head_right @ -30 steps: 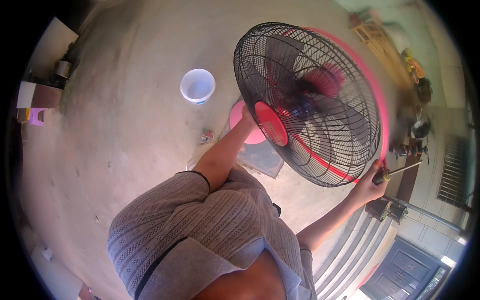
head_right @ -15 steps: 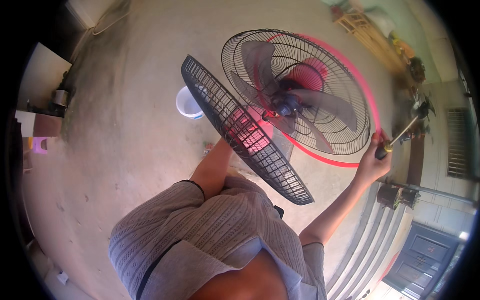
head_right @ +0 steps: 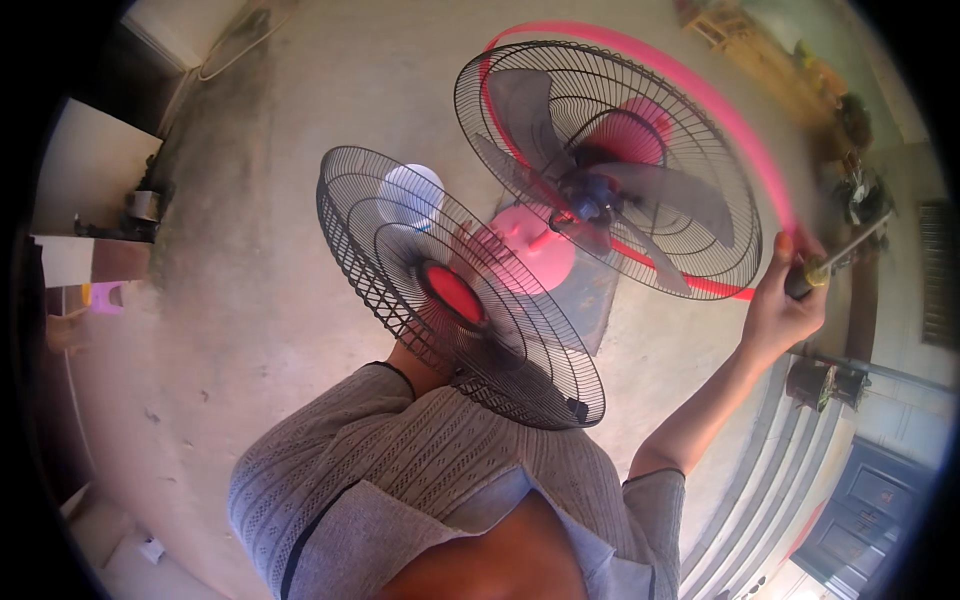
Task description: The person assembles a pink standing fan by attaching the front and rear wire cages to the fan head. They use a screwdriver to tighten the screws securing the cages in place.
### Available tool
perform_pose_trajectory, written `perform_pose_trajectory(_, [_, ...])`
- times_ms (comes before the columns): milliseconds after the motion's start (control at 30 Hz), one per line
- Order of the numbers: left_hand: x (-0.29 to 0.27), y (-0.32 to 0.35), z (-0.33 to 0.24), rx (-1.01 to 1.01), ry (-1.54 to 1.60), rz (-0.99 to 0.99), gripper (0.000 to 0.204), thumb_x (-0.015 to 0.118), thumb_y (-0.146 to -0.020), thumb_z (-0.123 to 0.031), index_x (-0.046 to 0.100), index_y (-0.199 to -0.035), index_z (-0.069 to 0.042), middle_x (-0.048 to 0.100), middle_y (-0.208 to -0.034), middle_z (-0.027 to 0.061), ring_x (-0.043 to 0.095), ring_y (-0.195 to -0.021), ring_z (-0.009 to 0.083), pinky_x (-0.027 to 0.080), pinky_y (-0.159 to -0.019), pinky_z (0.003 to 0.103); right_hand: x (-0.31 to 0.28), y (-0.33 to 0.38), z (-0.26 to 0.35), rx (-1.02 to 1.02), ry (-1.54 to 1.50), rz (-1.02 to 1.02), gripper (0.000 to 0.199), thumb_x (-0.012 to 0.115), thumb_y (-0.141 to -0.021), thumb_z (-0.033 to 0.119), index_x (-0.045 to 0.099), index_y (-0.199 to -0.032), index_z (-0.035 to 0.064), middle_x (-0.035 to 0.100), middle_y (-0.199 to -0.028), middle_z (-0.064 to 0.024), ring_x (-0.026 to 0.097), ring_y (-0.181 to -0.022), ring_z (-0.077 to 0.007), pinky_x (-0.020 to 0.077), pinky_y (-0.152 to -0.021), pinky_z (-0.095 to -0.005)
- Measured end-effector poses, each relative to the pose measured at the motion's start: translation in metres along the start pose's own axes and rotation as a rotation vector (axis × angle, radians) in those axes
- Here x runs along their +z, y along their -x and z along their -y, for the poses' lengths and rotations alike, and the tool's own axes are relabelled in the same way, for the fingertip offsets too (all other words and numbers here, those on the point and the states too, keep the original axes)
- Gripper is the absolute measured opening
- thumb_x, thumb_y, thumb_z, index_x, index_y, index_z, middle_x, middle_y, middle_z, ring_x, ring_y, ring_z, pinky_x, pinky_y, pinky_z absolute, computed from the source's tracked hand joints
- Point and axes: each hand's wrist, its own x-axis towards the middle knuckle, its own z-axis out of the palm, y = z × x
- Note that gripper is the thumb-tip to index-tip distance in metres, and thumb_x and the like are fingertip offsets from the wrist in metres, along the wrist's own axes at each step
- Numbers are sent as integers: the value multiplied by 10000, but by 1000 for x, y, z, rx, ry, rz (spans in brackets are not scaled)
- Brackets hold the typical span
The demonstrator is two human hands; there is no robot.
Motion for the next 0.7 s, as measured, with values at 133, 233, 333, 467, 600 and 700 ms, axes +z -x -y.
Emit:
perform_pose_trajectory(133, [-8, 8, -6, 2, -23, -17, 519, 376, -899, -493, 592, -1084, -59, 614, -1093, 169, 589, -966, 369, 431, -911, 582, -1, 2, -8, -55, 121, 155, 197, 714, -837, 157, 692, -998, 46, 675, -871, -30, 576, -772, -81, 464, -735, -242])
perform_pose_trajectory(233, [-13, 12, -14, 7, -34, -30, 521, 377, -898, -495, 592, -1086, -58, 614, -1094, 168, 589, -968, 367, 429, -914, 583, 3, 6, -7, -41, 154, 153, 192, 713, -839, 163, 694, -996, 55, 672, -869, -33, 578, -773, -85, 461, -739, -242])
perform_pose_trajectory(333, [-17, 15, -20, 14, -42, -43, 524, 379, -897, -497, 592, -1088, -58, 615, -1095, 167, 590, -971, 365, 427, -916, 584, 4, 10, 3, -21, 220, 189, 208, 717, -830, 158, 688, -1007, 53, 668, -875, -36, 584, -782, -99, 464, -745, -254])
perform_pose_trajectory(467, [-21, 12, -28, 9, -48, -52, 527, 381, -896, -499, 591, -1090, -57, 615, -1097, 165, 590, -974, 363, 425, -919, 585, 0, 20, -6, -45, 260, 206, 286, 711, -820, 100, 656, -1096, 53, 665, -980, -59, 601, -853, -136, 462, -797, -273])
perform_pose_trajectory(600, [-28, 14, -39, 10, -61, -59, 531, 383, -895, -502, 591, -1093, -56, 616, -1098, 164, 591, -978, 360, 423, -922, 586, 1, 32, 0, 53, 89, 139, 339, 687, -827, 51, 627, -1160, 27, 641, -1151, -92, 605, -1008, -174, 443, -864, -273])
perform_pose_trajectory(700, [-31, 6, -48, 12, -70, -43, 533, 384, -894, -504, 591, -1095, -56, 616, -1099, 163, 592, -980, 358, 421, -925, 587, -9, 42, 19, -216, 244, -6, 328, 666, -858, 82, 614, -1170, -4, 596, -1248, -117, 571, -1124, -203, 429, -912, -294])
